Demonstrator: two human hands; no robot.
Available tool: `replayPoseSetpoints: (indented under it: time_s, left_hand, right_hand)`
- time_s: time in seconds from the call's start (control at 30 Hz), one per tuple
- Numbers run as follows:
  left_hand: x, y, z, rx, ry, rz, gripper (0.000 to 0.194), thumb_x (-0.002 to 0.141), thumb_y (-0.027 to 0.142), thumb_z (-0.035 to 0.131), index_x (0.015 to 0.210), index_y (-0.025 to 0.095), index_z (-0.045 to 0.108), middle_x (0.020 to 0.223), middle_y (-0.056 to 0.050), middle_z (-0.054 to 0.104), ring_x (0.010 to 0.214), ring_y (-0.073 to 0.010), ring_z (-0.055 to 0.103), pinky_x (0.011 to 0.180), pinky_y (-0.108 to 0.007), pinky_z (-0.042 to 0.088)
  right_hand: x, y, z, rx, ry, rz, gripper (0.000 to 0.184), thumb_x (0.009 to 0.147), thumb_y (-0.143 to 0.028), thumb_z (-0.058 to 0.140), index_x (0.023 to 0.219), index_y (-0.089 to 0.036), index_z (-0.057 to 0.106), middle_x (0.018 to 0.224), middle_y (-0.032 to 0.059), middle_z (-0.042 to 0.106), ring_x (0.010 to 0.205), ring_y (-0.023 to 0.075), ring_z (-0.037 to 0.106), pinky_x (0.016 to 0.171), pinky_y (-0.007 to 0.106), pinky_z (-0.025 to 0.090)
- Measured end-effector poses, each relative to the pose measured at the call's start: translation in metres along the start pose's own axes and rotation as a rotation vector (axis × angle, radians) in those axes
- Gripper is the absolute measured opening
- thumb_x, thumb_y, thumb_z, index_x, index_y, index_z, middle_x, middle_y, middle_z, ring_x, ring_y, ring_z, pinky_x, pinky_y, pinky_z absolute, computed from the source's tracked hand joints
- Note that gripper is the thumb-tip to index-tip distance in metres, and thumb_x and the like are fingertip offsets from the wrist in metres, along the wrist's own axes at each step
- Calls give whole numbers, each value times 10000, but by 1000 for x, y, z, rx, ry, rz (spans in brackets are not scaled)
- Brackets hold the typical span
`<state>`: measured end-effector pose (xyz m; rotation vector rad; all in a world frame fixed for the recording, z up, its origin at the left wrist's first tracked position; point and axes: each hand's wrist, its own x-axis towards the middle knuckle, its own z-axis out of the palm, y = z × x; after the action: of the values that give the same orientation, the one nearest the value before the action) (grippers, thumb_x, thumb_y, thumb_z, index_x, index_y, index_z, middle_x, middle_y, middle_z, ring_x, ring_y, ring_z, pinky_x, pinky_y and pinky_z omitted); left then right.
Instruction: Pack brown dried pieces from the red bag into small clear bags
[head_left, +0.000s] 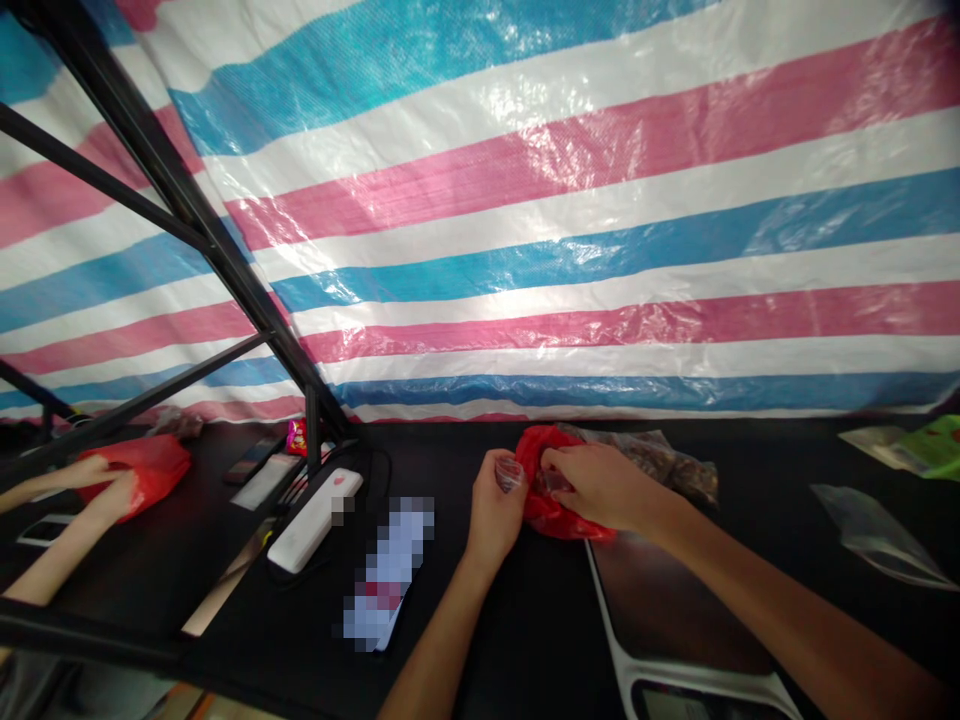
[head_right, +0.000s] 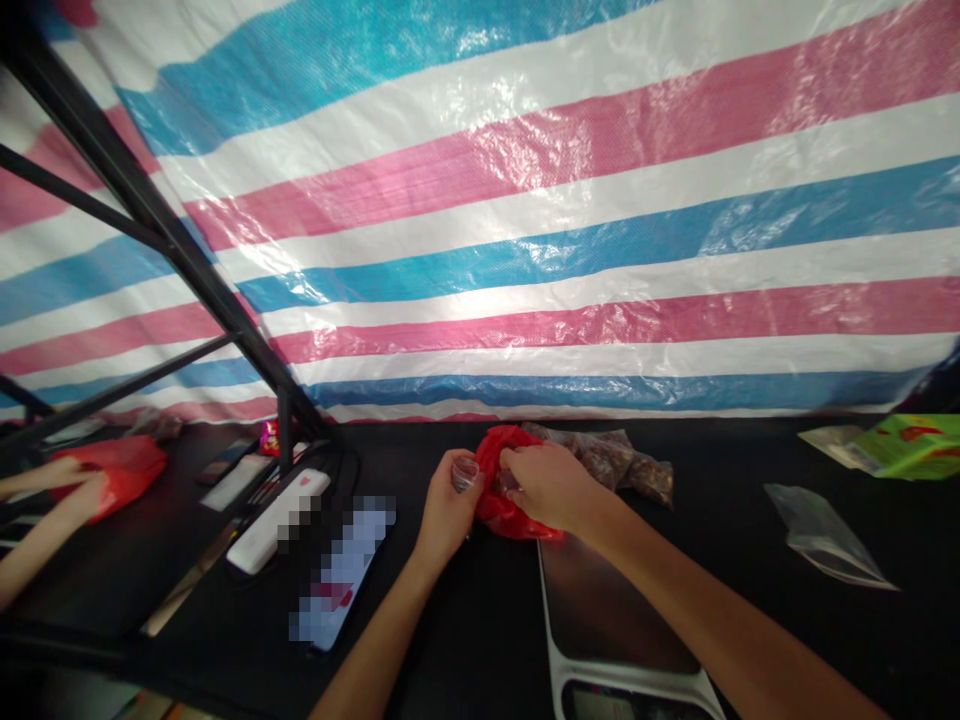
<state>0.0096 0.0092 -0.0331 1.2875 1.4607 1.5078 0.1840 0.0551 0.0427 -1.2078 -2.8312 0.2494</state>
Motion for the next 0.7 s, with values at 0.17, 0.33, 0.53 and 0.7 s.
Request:
replayPoseSetpoints:
  time_s: [0.17, 0.33, 0.53, 0.7]
  left_hand:
    - [0, 0, 3, -43, 7, 18, 169, 827, 224, 697, 986, 197, 643, 841, 5, 646, 753, -146, 618, 728, -251, 484]
    - [1, 2, 4, -60, 2, 13, 188, 823, 248, 726, 986, 197, 646, 826, 4, 640, 739, -147, 613, 720, -253, 485]
    - [1, 0, 1, 31, 38, 54, 274, 848, 204, 695, 1109, 211, 611, 881, 1, 659, 781, -148, 629, 749, -257, 494]
    - [-7, 5, 3, 126, -15, 97, 313, 873, 268, 724, 1151, 222, 588, 877, 0, 682, 758, -158, 637, 724, -265, 491]
  right_hand:
    - [1, -2, 1, 3, -27, 14, 191, 906, -234, 620, 1075, -189, 696, 1045, 125, 804, 996, 329, 750, 792, 355, 484]
    - [2, 1, 2, 46, -14, 23, 182, 895, -229, 621, 1059, -199, 695, 1027, 110, 799, 967, 307, 747, 754, 334, 466]
    - [-2, 12, -11, 67, 48, 46, 181, 915, -299, 629, 1072, -233, 690, 970, 74, 794, 895, 300, 749, 746, 341, 469]
    - [-7, 6, -31, 150, 218, -100, 222, 972, -266, 594, 1171, -244, 690, 1195, 71, 764, 1113, 283, 705, 968, 378, 481]
